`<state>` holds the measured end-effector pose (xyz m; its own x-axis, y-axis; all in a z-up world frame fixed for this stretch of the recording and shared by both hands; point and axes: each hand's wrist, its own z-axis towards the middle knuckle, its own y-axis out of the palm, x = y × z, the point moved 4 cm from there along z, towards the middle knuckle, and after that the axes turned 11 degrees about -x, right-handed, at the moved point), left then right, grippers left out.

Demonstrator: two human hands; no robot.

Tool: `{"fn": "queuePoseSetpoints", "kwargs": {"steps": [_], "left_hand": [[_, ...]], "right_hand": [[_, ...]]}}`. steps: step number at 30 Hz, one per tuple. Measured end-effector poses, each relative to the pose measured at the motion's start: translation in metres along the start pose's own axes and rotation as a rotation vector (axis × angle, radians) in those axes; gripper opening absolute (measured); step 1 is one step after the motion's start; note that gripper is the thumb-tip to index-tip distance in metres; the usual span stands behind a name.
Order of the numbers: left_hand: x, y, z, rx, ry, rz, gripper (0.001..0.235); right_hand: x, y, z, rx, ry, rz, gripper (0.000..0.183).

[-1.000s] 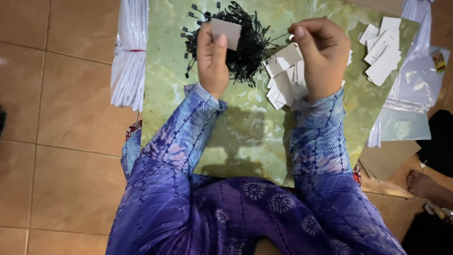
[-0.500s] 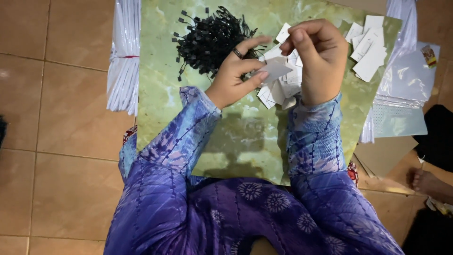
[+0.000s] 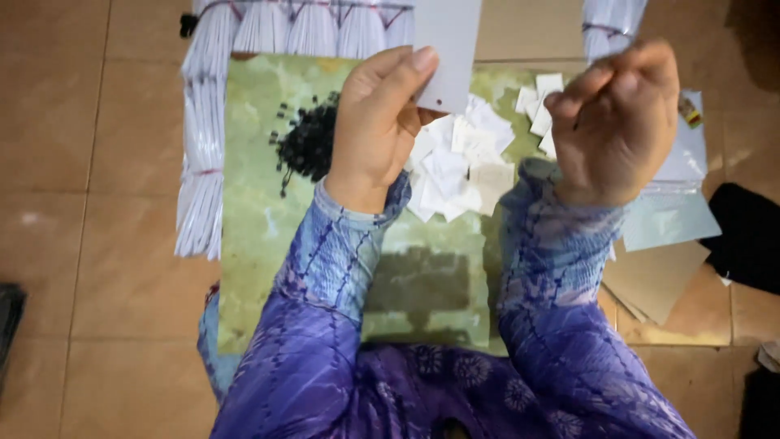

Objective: The person sits on the floor at a low table and assembles product tags by hand. They pick up small white paper tags and black plastic fasteners, then thread the fasteners through the tags to create a finished assembly.

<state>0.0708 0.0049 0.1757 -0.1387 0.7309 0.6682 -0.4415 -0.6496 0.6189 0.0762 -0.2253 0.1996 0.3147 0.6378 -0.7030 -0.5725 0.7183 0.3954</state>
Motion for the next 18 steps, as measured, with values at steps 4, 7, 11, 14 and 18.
{"fn": "queuePoseSetpoints", "kwargs": {"steps": [4,7,11,14,18], "left_hand": [[0.01,0.008,0.01,0.044,0.047,0.039,0.018],[0.019,0.016,0.008,0.024,-0.042,0.226,0.026],[0.035,0.024,0.008,0.012,0.028,0.558,0.045],[0.039,0.026,0.008,0.011,0.047,0.613,0.045],[0.032,0.024,0.011,-0.09,0.04,0.582,0.037]], "right_hand": [[-0.009,0.0,0.0,-0.035,0.049,-0.178,0.01],[-0.011,0.007,-0.003,0.136,0.131,-0.475,0.013],[-0.011,0.01,-0.002,0.147,-0.01,-0.71,0.018],[-0.012,0.001,-0.006,0.216,-0.112,-0.724,0.019],[-0.015,0.001,0.0,0.162,-0.206,-0.642,0.018]]}}
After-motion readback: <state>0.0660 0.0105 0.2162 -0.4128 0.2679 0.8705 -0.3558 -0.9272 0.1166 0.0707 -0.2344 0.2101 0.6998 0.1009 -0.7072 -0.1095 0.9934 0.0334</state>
